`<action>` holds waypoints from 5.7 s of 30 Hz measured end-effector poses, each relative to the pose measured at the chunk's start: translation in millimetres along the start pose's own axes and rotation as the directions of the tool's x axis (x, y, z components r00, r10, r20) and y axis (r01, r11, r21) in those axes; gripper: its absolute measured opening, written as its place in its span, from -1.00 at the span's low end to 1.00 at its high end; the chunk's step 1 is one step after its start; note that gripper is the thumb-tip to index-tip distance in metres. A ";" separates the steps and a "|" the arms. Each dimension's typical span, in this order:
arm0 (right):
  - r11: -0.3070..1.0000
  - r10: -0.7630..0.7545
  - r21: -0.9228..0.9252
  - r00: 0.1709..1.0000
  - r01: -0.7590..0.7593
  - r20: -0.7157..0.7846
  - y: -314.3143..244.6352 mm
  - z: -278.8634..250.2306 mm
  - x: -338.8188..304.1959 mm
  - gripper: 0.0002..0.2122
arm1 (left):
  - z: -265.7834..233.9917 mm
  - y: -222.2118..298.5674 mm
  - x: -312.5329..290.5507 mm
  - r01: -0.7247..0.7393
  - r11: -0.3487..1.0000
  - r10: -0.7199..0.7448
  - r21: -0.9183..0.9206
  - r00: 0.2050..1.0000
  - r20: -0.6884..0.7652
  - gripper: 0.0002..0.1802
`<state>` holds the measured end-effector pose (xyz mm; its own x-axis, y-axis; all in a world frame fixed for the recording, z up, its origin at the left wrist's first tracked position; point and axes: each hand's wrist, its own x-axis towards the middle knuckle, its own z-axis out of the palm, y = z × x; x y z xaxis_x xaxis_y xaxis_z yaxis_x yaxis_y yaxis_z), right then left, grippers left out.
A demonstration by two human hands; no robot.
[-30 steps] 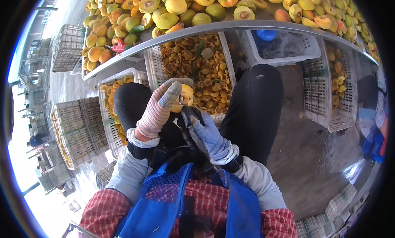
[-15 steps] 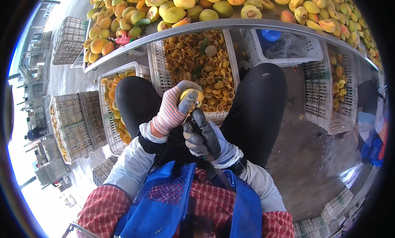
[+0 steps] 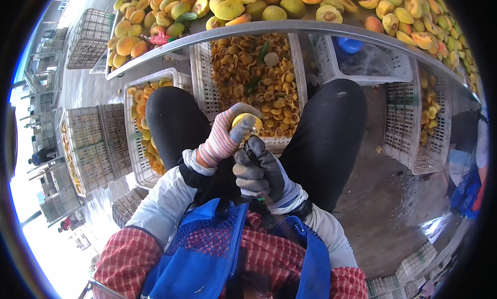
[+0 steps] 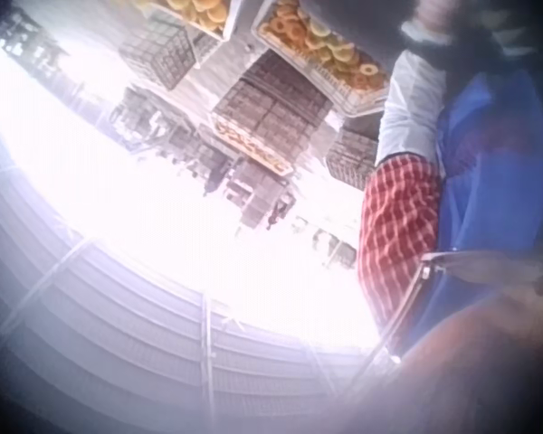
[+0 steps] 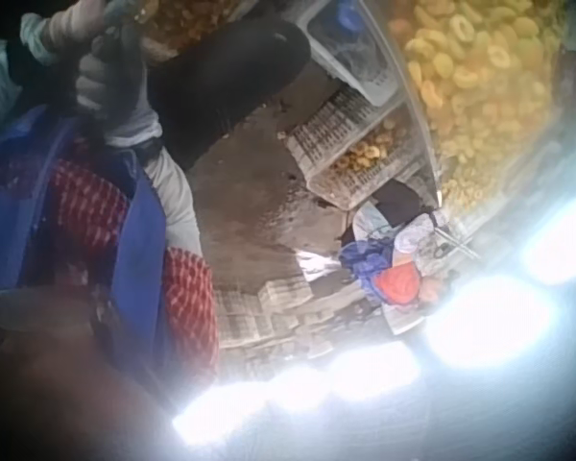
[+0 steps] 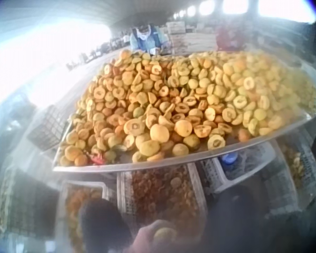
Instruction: The recorder is sitting and using a hand tool to remove the pits from peaches and placing the fruit into a crate.
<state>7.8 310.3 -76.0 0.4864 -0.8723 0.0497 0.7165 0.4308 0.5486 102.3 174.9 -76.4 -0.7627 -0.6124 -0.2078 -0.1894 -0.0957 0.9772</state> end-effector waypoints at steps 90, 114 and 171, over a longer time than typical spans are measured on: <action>-0.584 -0.733 -0.728 0.619 -0.359 0.282 -11.1 35.2 15.5 -0.74 | 4.9 42.7 3.2 0.219 0.921 -0.329 -0.323 0.880 -0.342 -0.55; -0.399 -0.767 -0.915 0.568 -0.056 0.299 5.7 9.6 11.1 -0.69 | 25.7 52.3 -4.8 0.130 0.972 -0.204 -0.195 0.881 -0.427 -0.60; 0.679 -0.275 -0.719 0.857 -0.148 -0.437 19.2 57.3 3.9 -0.59 | -7.2 43.3 -19.4 0.091 0.994 -0.097 -0.064 0.991 -0.094 -0.52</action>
<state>-5.2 301.9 -17.4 0.4378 -0.7648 -0.4727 0.7741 0.5880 -0.2345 113.3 177.0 -29.8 -0.6793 -0.6715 -0.2962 -0.2180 -0.2008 0.9551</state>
